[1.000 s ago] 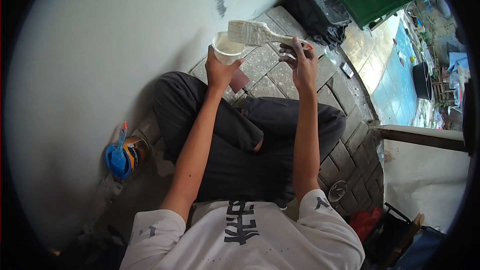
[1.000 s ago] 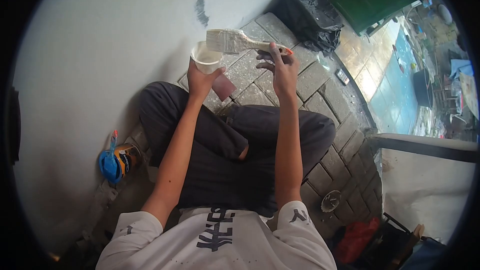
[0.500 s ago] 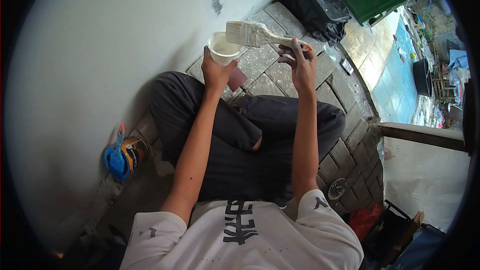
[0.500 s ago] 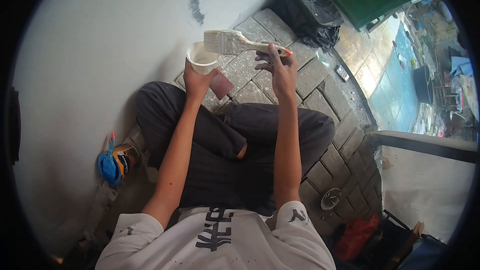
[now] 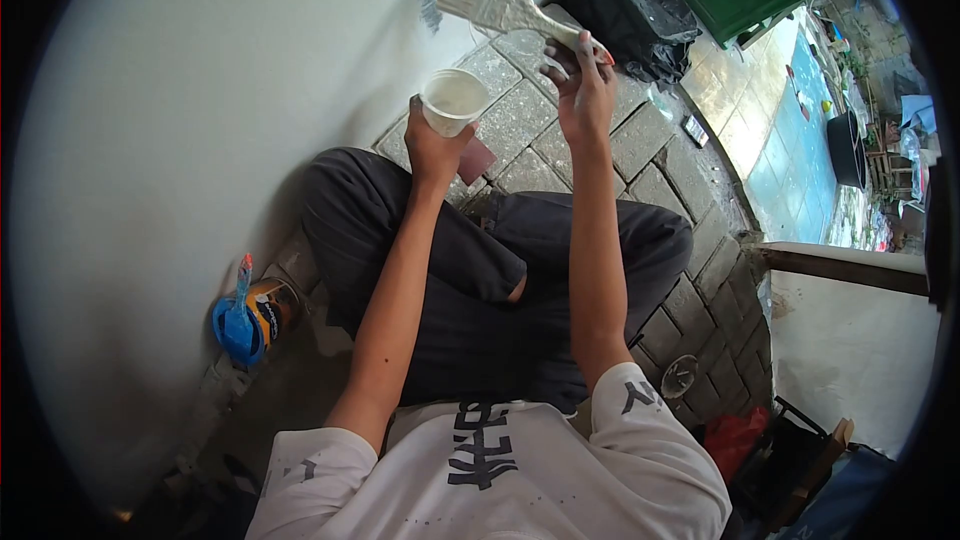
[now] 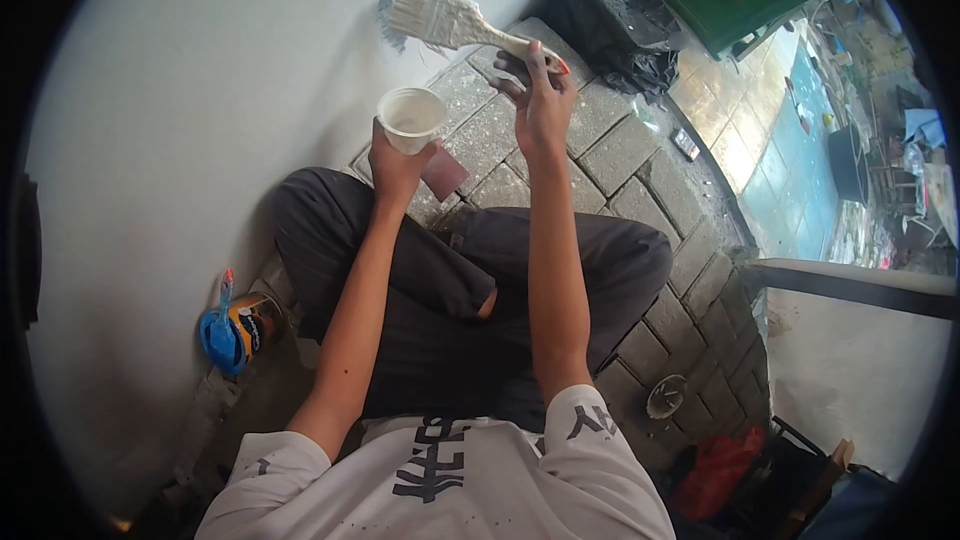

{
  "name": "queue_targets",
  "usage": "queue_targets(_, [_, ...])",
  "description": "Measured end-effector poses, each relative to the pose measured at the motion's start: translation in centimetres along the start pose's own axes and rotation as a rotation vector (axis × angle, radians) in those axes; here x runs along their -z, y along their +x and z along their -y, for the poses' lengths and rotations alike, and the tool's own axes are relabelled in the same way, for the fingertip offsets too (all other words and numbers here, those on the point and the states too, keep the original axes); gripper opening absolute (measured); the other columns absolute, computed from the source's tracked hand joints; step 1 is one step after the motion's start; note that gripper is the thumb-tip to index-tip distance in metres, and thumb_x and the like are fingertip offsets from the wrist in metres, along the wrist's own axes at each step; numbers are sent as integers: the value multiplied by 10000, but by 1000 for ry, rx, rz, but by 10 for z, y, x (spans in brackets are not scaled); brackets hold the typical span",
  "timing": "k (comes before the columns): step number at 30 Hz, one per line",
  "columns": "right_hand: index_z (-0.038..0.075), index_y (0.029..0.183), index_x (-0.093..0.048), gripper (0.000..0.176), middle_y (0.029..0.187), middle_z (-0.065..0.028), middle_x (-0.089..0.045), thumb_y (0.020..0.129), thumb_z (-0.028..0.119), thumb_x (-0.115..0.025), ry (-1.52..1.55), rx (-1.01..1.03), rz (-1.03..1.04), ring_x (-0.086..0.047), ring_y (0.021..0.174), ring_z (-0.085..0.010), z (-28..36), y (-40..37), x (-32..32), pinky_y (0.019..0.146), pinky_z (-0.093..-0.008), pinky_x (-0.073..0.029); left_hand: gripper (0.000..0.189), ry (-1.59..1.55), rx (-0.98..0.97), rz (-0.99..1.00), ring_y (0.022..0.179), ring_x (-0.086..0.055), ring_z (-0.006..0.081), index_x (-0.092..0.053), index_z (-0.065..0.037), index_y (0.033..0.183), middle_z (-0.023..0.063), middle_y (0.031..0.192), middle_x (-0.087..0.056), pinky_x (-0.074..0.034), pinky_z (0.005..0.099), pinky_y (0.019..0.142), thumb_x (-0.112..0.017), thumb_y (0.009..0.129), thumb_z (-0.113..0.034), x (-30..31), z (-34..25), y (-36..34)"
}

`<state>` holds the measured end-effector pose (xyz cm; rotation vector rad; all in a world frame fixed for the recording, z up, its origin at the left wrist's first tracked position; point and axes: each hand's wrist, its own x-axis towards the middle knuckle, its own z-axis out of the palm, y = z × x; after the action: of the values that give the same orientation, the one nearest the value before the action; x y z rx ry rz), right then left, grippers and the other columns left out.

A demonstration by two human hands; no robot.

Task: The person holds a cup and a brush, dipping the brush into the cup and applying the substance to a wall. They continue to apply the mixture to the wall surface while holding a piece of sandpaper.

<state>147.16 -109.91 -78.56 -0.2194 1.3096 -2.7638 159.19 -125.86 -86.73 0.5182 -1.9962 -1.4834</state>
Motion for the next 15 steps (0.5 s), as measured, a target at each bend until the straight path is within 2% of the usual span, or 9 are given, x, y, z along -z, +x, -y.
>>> queue_targets(2, [-33,1085,-626,268,1010,-165,-706,1022,227,-636,12,-5,6,-734,896,-252,-8,3,-5,665,-379,-635,649,130,-44,61,1016,-706,291,-562,-22,1194,162,1066,-713,-544,383,874,-919,657,-91,-2,0,-2])
queue_targets(4, [-25,1084,-626,263,1005,-162,-707,1025,231,-630,77,-8,-2,-734,899,-251,-16,3,-9,686,-386,-630,631,125,-70,84,1010,-713,309,-572,-24,1172,174,1051,-717,-551,391,853,-917,647,-86,-2,2,-2])
queue_targets(7, [-8,1072,-620,243,1022,-167,-710,1026,230,-629,113,-50,-33,-733,902,-246,-25,0,-10,700,-375,-622,619,109,-39,88,1009,-712,291,-578,-16,1176,169,1072,-718,-548,379,868,-914,659,-74,-1,-3,-2])
queue_targets(9, [0,1066,-613,236,1027,-171,-711,1023,232,-632,127,-67,-55,-732,900,-244,-31,-1,-9,699,-369,-620,582,-37,-54,-135,1002,-689,350,-577,-6,1159,176,1062,-689,-537,415,864,-888,669,-33,0,-10,-1])
queue_targets(10, [12,1063,-603,231,1027,-172,-711,1020,237,-637,159,-80,-84,-728,899,-236,-35,-1,-7,702,-366,-618,582,-39,-54,-133,1002,-689,350,-577,-6,1159,176,1062,-689,-537,415,864,-888,669,-33,0,-10,0])
queue_targets(12, [24,1060,-593,227,1027,-173,-711,1018,241,-641,190,-94,-112,-724,899,-228,-44,-1,-4,704,-362,-616,589,-35,-147,-204,1001,-704,240,-581,0,1213,127,1106,-716,-539,369,899,-899,721,-63,2,-11,0])
queue_targets(15, [56,1116,-580,183,1128,-182,-678,1024,208,-624,317,-122,-97,-683,1012,-218,-61,-1,4,824,-340,-596,584,-32,-163,-193,989,-703,231,-590,3,1216,117,1096,-717,-539,370,896,-901,727,-68,0,-12,-3])
